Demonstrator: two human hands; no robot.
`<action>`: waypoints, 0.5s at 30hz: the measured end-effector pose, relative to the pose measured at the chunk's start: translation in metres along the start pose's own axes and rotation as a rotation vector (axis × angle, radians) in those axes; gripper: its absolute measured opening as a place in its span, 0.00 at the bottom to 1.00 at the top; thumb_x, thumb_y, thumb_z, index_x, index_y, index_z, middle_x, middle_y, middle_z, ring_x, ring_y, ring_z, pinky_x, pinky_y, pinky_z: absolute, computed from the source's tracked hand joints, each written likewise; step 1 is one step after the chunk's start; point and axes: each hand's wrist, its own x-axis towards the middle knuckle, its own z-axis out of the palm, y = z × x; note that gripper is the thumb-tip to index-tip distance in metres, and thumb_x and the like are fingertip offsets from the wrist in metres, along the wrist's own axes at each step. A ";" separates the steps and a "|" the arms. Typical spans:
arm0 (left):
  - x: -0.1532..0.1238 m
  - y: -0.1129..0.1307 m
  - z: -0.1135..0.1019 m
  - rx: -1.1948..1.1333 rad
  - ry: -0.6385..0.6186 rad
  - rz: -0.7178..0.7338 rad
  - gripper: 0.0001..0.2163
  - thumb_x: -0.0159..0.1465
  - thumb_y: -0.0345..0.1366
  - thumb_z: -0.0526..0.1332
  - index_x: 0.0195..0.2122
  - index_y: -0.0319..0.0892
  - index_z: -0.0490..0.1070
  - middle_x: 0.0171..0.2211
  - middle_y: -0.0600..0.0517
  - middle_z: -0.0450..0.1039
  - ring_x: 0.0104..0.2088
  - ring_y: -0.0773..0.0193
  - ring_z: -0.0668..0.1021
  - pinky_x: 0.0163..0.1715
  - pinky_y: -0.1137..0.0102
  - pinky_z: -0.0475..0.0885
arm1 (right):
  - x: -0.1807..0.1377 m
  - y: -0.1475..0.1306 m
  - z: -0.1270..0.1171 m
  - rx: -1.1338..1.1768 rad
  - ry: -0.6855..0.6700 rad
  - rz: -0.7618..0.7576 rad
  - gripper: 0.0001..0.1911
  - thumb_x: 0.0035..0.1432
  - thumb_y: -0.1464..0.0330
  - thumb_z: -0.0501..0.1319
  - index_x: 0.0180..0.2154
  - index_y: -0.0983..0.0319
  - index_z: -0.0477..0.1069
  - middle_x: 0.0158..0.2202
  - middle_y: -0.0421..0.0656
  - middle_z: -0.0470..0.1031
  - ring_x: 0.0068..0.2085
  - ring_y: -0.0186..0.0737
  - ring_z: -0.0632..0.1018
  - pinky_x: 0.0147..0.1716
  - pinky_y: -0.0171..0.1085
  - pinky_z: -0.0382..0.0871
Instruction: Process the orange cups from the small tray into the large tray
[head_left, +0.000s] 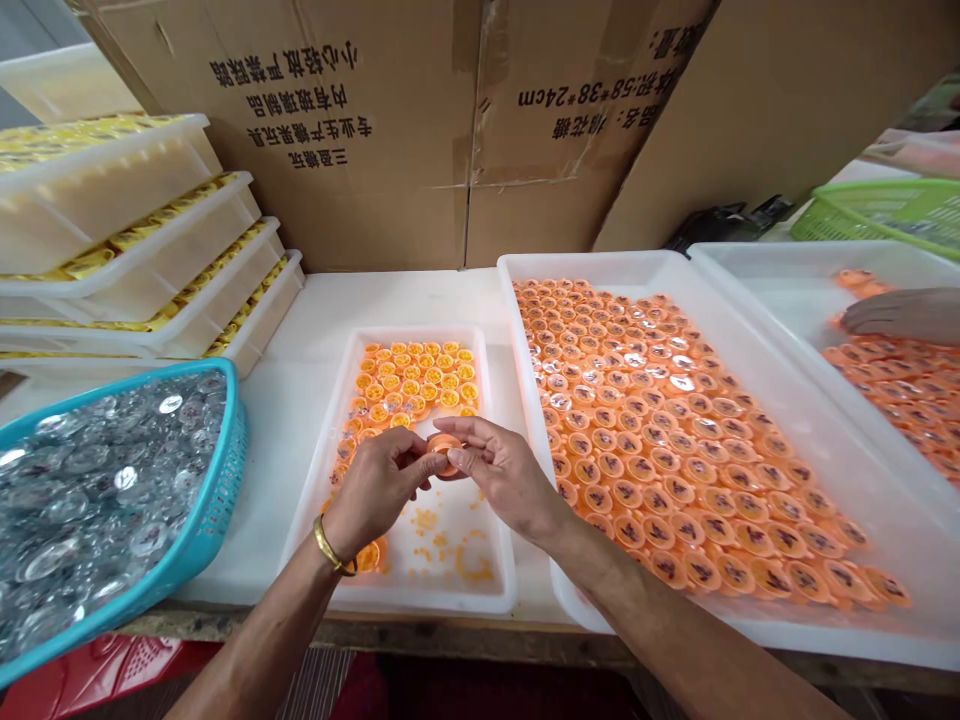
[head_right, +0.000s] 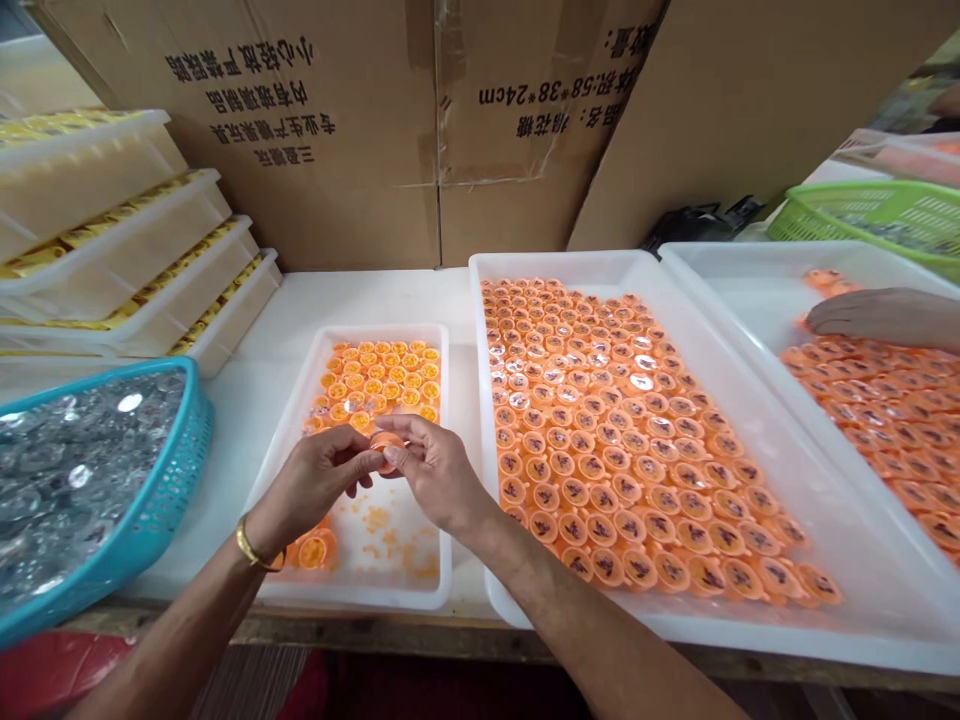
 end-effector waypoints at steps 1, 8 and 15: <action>-0.002 0.001 0.001 0.027 0.031 0.024 0.13 0.57 0.46 0.62 0.25 0.41 0.70 0.20 0.52 0.72 0.20 0.66 0.73 0.21 0.72 0.66 | -0.001 0.000 0.001 0.017 0.010 0.006 0.16 0.54 0.64 0.62 0.46 0.61 0.71 0.42 0.45 0.75 0.38 0.37 0.78 0.38 0.42 0.76; -0.007 0.000 0.010 0.049 0.078 0.007 0.17 0.56 0.53 0.60 0.24 0.42 0.69 0.18 0.54 0.70 0.20 0.65 0.71 0.21 0.73 0.65 | -0.004 -0.008 0.003 0.062 0.023 0.054 0.16 0.53 0.63 0.63 0.44 0.63 0.71 0.37 0.43 0.74 0.31 0.32 0.76 0.37 0.40 0.75; -0.002 0.003 0.017 -0.080 0.040 -0.036 0.22 0.52 0.60 0.58 0.30 0.46 0.74 0.22 0.54 0.73 0.21 0.63 0.73 0.25 0.69 0.71 | 0.004 -0.035 -0.032 -0.024 -0.023 0.099 0.15 0.57 0.62 0.60 0.43 0.63 0.72 0.31 0.41 0.73 0.30 0.34 0.78 0.38 0.42 0.74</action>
